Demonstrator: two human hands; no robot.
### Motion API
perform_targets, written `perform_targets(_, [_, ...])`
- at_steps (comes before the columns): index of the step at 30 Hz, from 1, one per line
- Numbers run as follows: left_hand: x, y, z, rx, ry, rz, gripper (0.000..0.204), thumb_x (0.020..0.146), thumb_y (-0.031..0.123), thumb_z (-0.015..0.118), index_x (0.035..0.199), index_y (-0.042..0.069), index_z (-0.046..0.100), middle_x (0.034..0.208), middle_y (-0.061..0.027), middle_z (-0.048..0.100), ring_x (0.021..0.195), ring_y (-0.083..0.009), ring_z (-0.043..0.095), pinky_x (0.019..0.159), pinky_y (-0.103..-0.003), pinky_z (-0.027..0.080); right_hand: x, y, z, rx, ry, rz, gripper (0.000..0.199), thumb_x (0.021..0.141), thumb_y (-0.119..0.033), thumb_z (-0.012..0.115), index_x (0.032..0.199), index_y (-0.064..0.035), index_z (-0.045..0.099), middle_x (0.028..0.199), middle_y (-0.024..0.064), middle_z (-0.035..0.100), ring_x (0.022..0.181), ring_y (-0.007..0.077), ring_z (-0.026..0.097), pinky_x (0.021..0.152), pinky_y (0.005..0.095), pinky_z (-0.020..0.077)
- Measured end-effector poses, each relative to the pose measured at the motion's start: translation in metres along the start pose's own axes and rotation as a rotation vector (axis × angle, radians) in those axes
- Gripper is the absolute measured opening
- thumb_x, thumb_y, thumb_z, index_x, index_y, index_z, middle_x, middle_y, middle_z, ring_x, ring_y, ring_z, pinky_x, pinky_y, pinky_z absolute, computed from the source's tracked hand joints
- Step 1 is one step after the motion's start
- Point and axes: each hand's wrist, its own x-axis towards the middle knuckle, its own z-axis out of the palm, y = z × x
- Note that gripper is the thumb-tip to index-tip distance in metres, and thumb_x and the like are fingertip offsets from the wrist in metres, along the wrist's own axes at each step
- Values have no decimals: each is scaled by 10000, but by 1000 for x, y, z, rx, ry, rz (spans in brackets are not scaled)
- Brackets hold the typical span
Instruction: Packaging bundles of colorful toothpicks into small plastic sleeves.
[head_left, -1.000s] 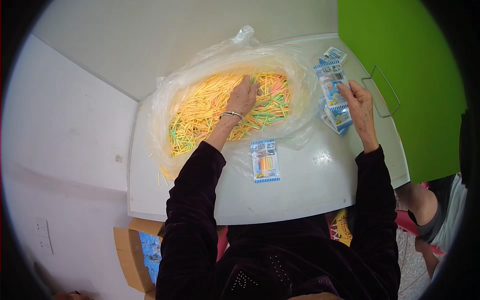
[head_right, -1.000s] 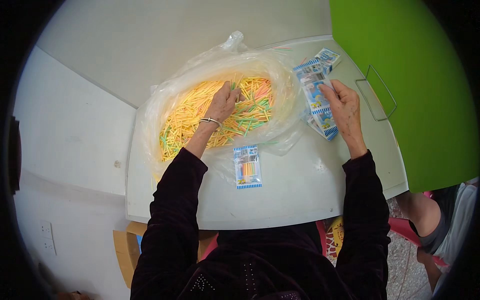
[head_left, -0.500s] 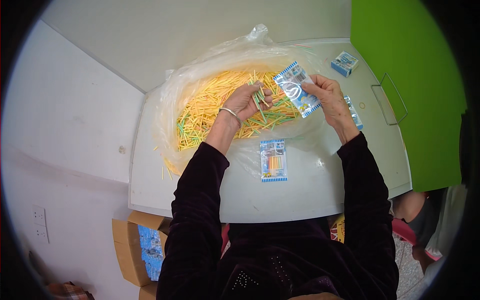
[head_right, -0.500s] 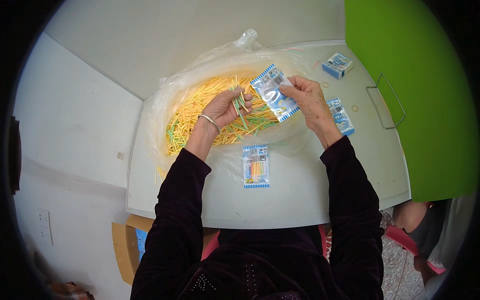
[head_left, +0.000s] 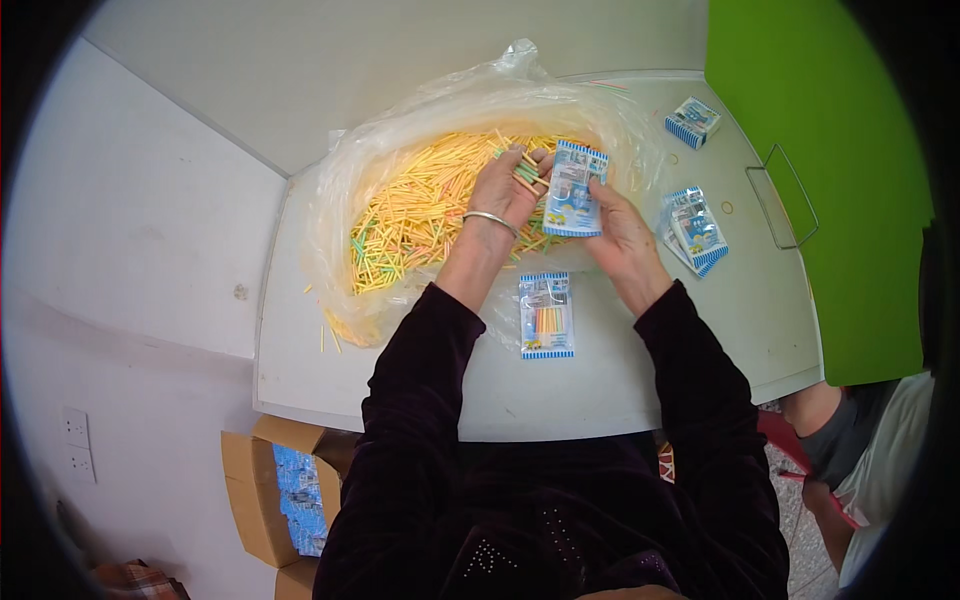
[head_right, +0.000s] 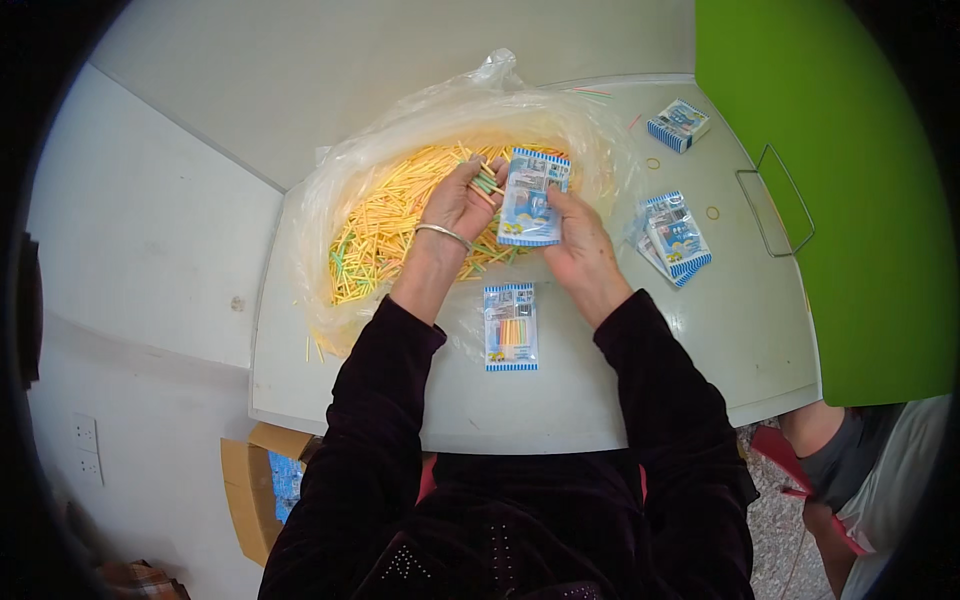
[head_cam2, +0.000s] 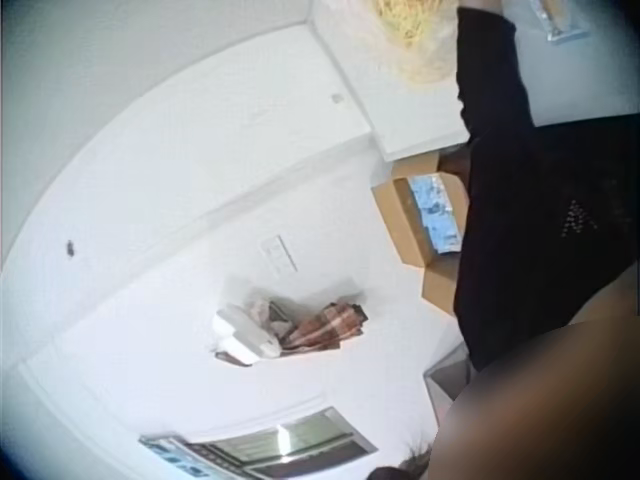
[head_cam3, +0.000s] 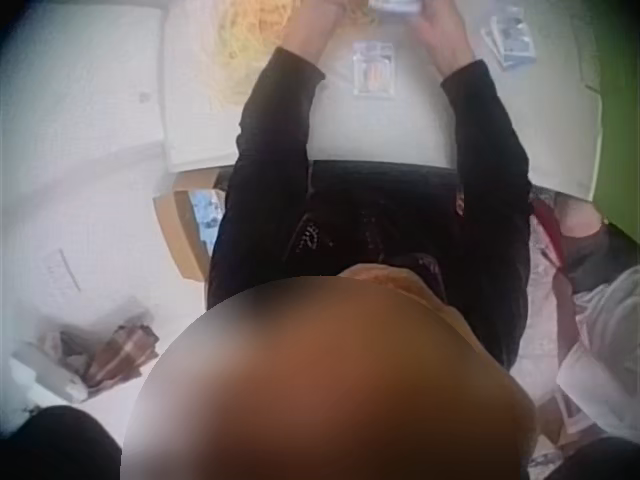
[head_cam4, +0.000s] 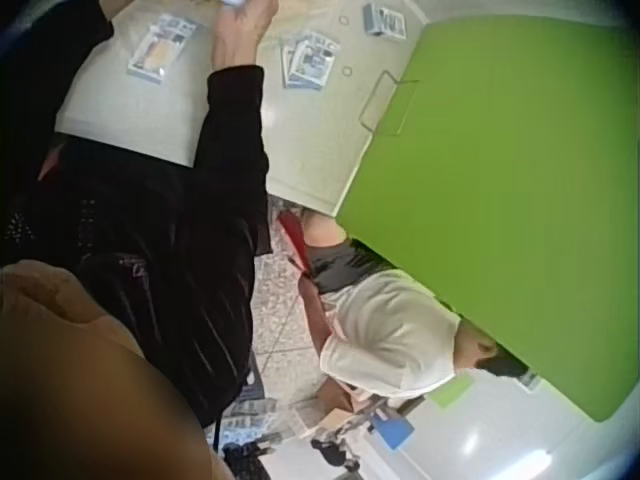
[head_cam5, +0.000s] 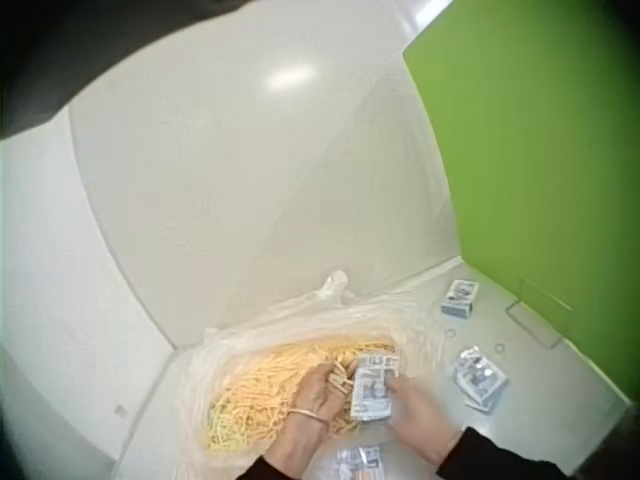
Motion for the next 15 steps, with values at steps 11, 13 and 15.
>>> perform_targets(11, [-19, -39, 14, 219, -27, 339, 84, 828, 60, 570, 877, 40, 505, 824, -60, 575, 729, -134, 607, 639, -280, 529, 0, 11, 12, 253, 44, -3, 263, 906, -113, 481, 1138, 12, 472, 1097, 117, 567, 1020, 219, 554, 926, 362, 431])
perform_targets(13, [-21, -39, 16, 229, 0, 279, 99, 870, 129, 563, 913, 55, 513, 827, -40, 586, 711, -111, 588, 632, -276, 519, -2, 9, 15, 160, 32, -19, 271, 866, -79, 548, 1119, 2, 494, 1066, 105, 581, 977, 207, 577, 882, 344, 462])
perform_targets(15, [-19, -38, 13, 239, -6, 237, 104, 882, 148, 551, 913, 58, 512, 831, -46, 589, 709, -120, 590, 630, -282, 521, 0, 7, 10, 95, 25, -27, 257, 849, -66, 569, 1093, 2, 519, 1039, 101, 595, 938, 196, 592, 846, 330, 481])
